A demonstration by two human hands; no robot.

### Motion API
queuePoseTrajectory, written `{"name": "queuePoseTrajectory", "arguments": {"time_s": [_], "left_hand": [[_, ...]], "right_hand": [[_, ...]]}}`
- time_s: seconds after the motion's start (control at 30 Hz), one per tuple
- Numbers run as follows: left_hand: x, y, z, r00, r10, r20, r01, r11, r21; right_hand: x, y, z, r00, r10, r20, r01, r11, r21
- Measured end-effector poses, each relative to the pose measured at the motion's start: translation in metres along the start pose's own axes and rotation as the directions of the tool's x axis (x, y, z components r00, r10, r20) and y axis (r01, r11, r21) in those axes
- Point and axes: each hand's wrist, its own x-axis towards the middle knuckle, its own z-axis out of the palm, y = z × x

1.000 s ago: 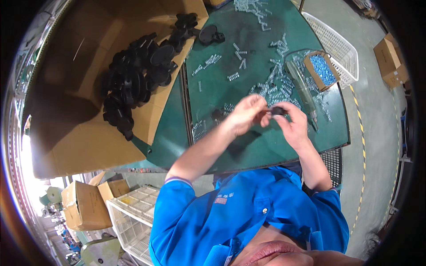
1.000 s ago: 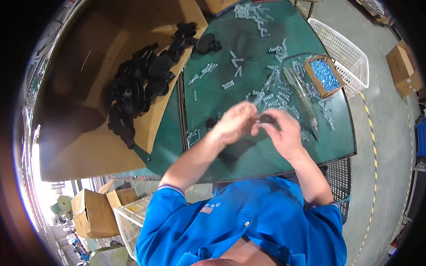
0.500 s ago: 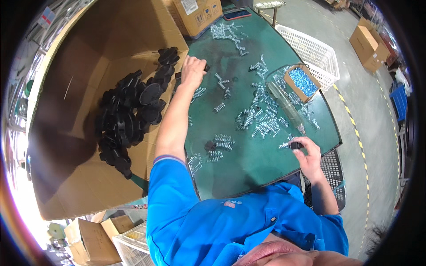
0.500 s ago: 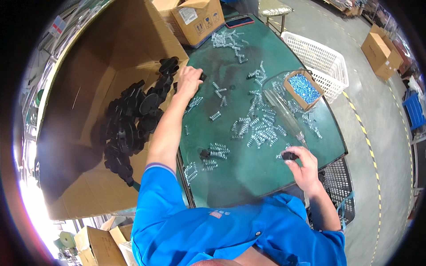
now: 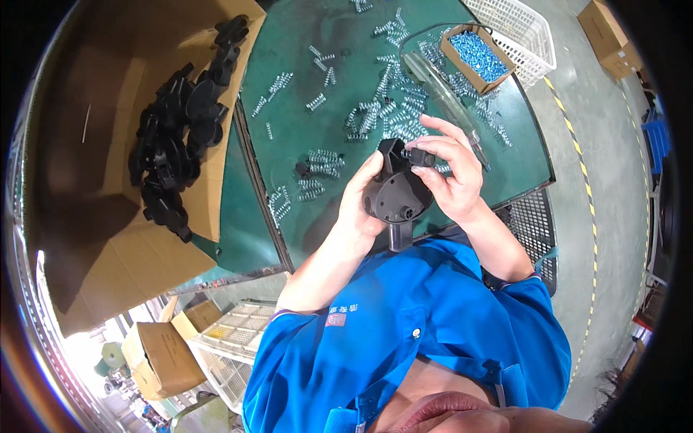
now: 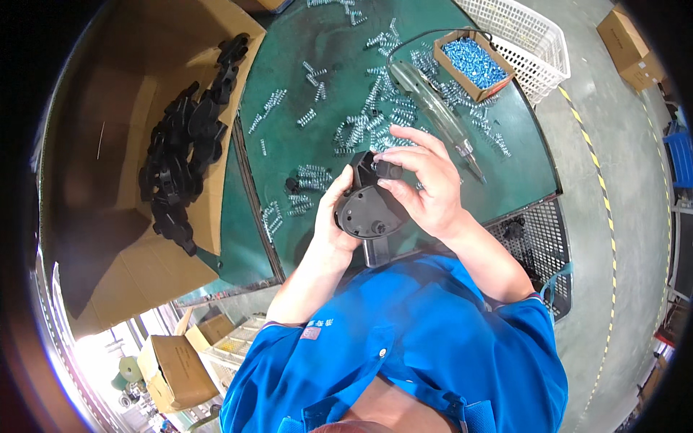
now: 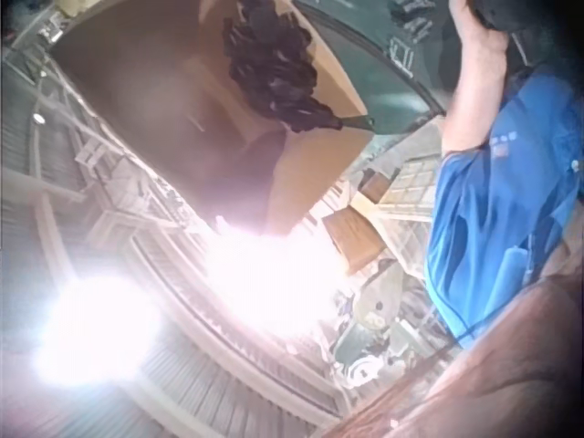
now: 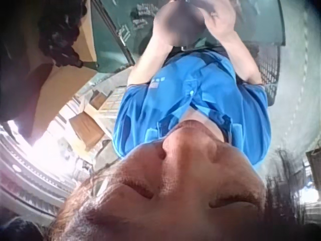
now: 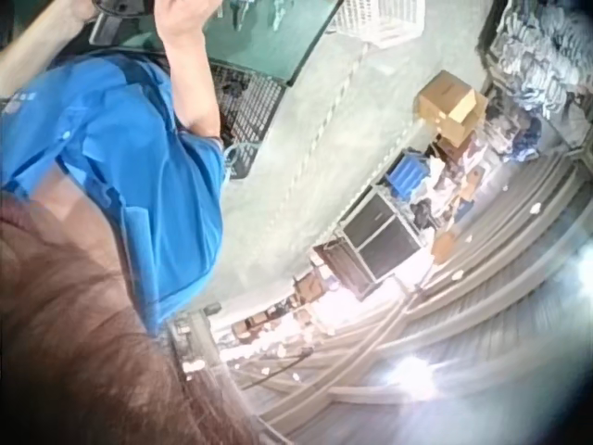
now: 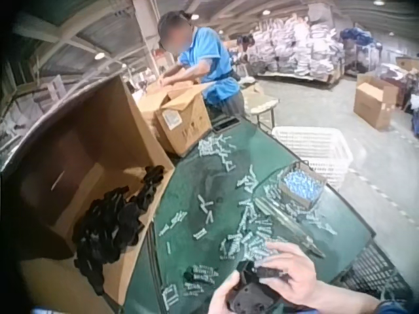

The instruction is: The person repeatedly picks up small black plastic components and screws from a green workbench, aligns them, and uses a power drill to fasten the screws. The person places the assembled units aside and continues the cycle with additional components.

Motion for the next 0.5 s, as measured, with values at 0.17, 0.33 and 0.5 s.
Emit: {"name": "queuePoseTrajectory", "arguments": {"time_s": [0.17, 0.33, 0.5], "left_hand": [[-0.007, -0.014, 0.009, 1.000, -0.024, 0.021, 0.022, 0.997, 0.077], [-0.006, -0.027, 0.008, 0.998, -0.035, 0.049, 0.032, 0.998, 0.048], [-0.010, -0.027, 0.006, 0.998, -0.058, 0.020, 0.057, 0.998, 0.033]], "right_hand": [[-0.008, -0.002, -0.006, 1.000, 0.003, -0.028, -0.005, 0.997, -0.071], [-0.014, -0.005, -0.007, 0.998, -0.008, -0.067, 0.003, 0.997, -0.073], [-0.019, -0.007, -0.005, 0.996, -0.022, -0.083, 0.018, 0.999, -0.040]]}}
